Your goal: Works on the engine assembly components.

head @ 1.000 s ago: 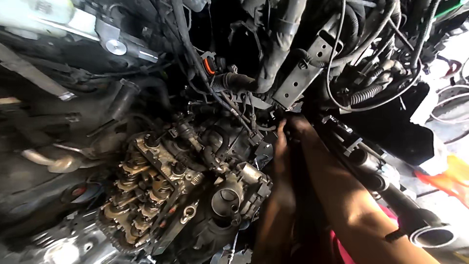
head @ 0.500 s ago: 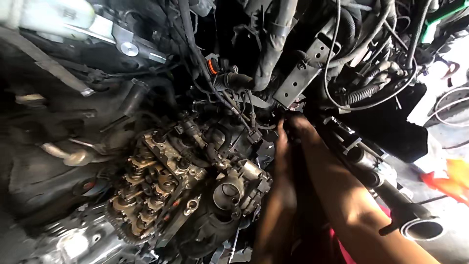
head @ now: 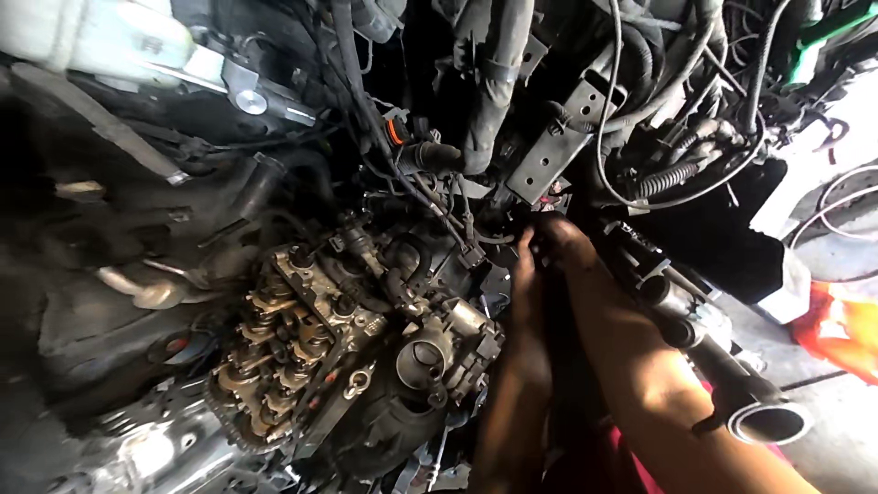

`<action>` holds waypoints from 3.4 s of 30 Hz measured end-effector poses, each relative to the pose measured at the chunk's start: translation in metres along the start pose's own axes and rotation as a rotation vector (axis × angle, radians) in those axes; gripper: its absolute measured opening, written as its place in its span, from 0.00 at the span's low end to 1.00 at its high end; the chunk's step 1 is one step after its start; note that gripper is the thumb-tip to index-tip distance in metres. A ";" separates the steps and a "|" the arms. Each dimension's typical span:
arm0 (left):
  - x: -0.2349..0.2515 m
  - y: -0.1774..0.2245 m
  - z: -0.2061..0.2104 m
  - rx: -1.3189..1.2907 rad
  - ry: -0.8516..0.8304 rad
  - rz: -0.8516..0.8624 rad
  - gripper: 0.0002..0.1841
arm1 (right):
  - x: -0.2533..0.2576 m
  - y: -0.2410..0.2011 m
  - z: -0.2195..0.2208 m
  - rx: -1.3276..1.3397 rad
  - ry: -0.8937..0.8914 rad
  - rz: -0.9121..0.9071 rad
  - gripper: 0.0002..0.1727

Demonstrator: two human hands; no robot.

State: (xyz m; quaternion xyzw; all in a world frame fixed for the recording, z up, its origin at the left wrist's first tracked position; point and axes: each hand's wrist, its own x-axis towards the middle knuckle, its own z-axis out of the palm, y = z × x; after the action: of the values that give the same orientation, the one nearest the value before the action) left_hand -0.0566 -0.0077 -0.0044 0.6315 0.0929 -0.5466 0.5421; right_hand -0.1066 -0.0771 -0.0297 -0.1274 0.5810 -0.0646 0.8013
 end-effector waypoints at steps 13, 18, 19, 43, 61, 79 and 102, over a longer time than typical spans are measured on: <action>0.005 -0.006 -0.014 0.094 0.072 -0.077 0.11 | -0.179 -0.077 0.046 -0.217 0.195 -0.123 0.18; -0.003 0.000 -0.010 0.145 0.033 -0.021 0.10 | -0.161 -0.071 0.041 -0.132 0.151 -0.079 0.18; -0.002 0.000 -0.011 0.145 0.013 0.001 0.09 | -0.155 -0.071 0.039 -0.065 0.130 -0.050 0.18; -0.032 0.037 -0.009 0.496 -0.062 -0.124 0.23 | -0.015 -0.007 0.029 0.224 0.078 -0.086 0.14; -0.026 0.029 -0.012 0.533 0.050 -0.123 0.19 | -0.043 -0.040 0.057 0.126 0.211 0.061 0.16; -0.100 0.045 -0.021 0.377 -0.189 0.052 0.26 | -0.043 -0.039 0.070 0.328 0.213 0.009 0.11; -0.108 0.028 -0.087 1.003 -0.180 -0.062 0.18 | -0.022 0.022 0.056 0.094 0.391 -0.172 0.27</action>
State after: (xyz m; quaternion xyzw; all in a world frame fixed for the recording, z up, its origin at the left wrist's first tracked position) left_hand -0.0270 0.1012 0.0817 0.7614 -0.2091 -0.5920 0.1615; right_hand -0.0619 -0.0437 0.0007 -0.1240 0.7085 -0.1835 0.6700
